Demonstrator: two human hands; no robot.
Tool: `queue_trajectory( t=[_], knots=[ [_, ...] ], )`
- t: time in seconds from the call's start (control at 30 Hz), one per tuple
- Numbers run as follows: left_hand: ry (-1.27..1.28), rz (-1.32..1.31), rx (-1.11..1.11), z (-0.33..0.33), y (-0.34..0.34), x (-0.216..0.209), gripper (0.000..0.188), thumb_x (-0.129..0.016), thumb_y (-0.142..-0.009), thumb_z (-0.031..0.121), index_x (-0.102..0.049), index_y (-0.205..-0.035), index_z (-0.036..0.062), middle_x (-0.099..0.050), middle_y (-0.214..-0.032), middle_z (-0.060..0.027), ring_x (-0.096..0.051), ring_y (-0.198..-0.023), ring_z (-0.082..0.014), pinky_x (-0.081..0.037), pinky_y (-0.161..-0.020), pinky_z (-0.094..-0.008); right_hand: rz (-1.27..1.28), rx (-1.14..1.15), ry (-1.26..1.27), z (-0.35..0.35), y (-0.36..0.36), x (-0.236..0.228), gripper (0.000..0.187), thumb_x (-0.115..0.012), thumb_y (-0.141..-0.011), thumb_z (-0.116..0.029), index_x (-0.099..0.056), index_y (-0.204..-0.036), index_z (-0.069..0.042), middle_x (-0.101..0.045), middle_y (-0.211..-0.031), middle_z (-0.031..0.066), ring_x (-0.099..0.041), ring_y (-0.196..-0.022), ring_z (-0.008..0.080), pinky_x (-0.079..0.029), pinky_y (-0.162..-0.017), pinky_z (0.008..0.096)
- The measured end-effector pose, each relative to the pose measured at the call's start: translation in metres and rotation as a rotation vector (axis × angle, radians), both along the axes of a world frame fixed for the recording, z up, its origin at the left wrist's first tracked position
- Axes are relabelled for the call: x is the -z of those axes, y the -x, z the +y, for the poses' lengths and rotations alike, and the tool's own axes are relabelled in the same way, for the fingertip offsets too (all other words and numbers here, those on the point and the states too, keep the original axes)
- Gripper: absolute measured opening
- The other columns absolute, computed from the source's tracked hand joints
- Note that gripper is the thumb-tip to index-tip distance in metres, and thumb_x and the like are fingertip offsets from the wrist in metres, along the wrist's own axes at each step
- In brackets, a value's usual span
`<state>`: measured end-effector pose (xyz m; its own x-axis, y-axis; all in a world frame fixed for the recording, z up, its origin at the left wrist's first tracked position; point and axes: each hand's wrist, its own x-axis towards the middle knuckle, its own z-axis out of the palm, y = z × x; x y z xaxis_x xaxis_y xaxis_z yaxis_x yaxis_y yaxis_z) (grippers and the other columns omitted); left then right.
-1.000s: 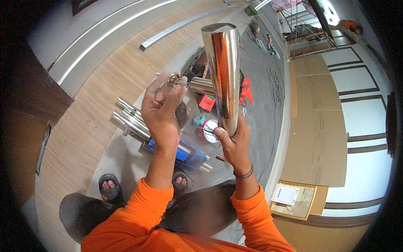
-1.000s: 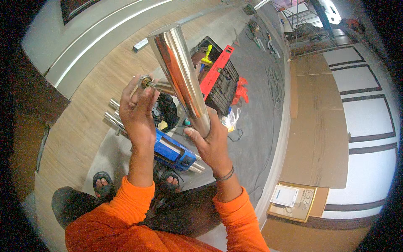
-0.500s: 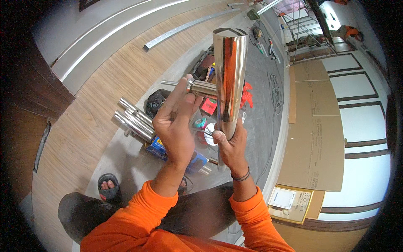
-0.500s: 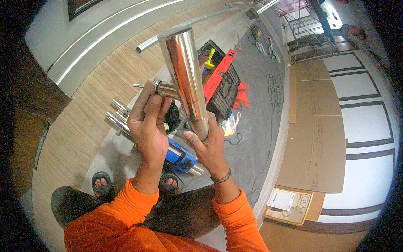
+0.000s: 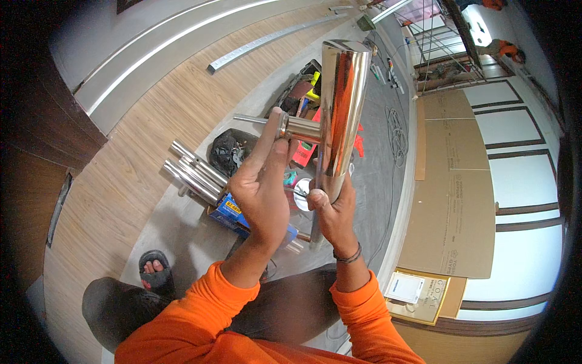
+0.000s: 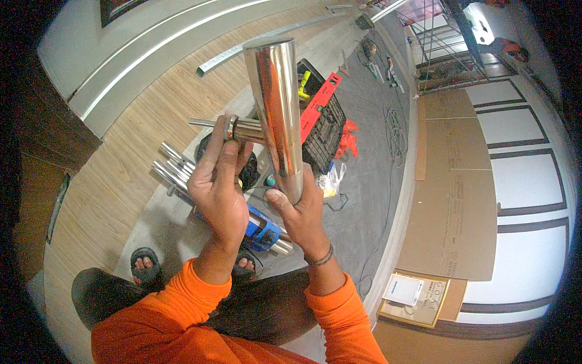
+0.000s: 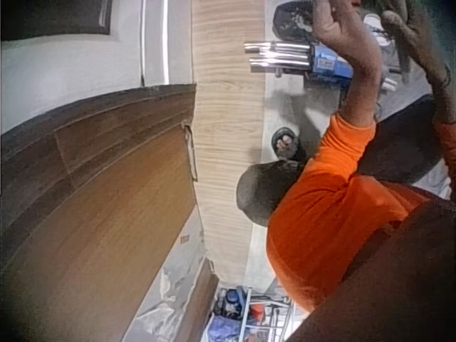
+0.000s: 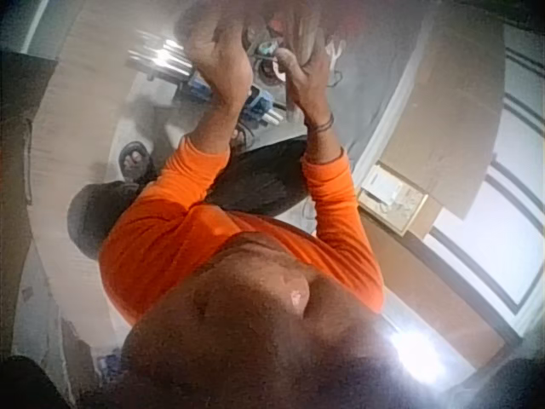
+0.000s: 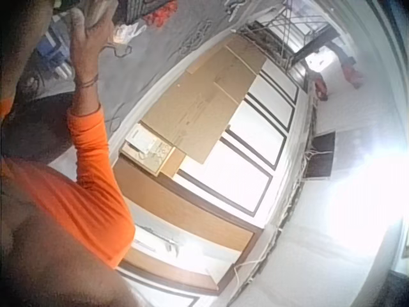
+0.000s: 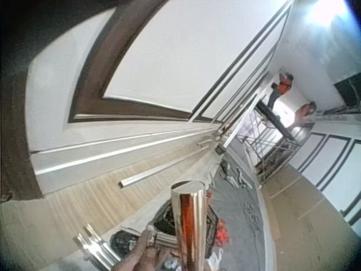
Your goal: The person assembles metal handle hardware by inserting a threaded bolt through a mounting bracket and into the handle bar, then tightening a small set screw into the side of the bracket using an allen wrench.
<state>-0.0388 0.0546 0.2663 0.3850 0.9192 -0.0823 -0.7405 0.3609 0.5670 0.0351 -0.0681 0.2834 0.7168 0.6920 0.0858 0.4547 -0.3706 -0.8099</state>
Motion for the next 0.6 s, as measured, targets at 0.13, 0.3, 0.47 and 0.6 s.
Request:
queue_trajectory(
  t=[0.13, 0.3, 0.47, 0.6],
  knots=[
    [0.020, -0.024, -0.025, 0.000, 0.001, -0.002, 0.035, -0.055, -0.102, 0.005, -0.056, -0.134, -0.0106, -0.064, -0.129, -0.0186, -0.067, -0.111, -0.0232, -0.061, -0.091, -0.0316, 0.084, -0.006, -0.037, -0.001, 0.001, -0.001, 0.063, -0.073, -0.090, -0.044, -0.053, -0.129, 0.001, -0.060, -0.085, 0.0063, -0.057, -0.066, 0.0133, -0.046, -0.057, 0.0284],
    [-0.084, -0.030, -0.097, -0.001, -0.005, 0.002, 0.031, -0.056, -0.103, 0.008, -0.059, -0.126, -0.0112, -0.065, -0.122, -0.0181, -0.068, -0.105, -0.0228, -0.062, -0.090, -0.0336, 0.137, 0.002, -0.082, -0.002, 0.004, 0.000, 0.066, -0.070, -0.093, -0.047, -0.052, -0.132, 0.002, -0.057, -0.082, 0.0047, -0.053, -0.058, 0.0108, -0.043, -0.050, 0.0259],
    [-0.047, -0.013, -0.026, 0.003, -0.003, 0.005, 0.032, -0.058, -0.103, 0.011, -0.059, -0.126, -0.0103, -0.066, -0.121, -0.0186, -0.069, -0.106, -0.0243, -0.063, -0.089, -0.0358, 0.158, 0.004, -0.058, 0.002, 0.006, -0.010, 0.046, -0.075, -0.090, -0.031, -0.056, -0.120, -0.002, -0.059, -0.078, 0.0025, -0.056, -0.060, 0.0095, -0.047, -0.052, 0.0267],
    [-0.025, -0.046, -0.021, 0.004, -0.001, 0.010, 0.032, -0.059, -0.102, 0.010, -0.060, -0.127, -0.0095, -0.067, -0.121, -0.0190, -0.070, -0.106, -0.0258, -0.063, -0.089, -0.0365, 0.163, 0.006, 0.006, 0.004, 0.009, -0.016, 0.046, -0.076, -0.089, -0.031, -0.056, -0.120, -0.002, -0.060, -0.080, 0.0023, -0.057, -0.060, 0.0102, -0.047, -0.052, 0.0262]
  ],
)
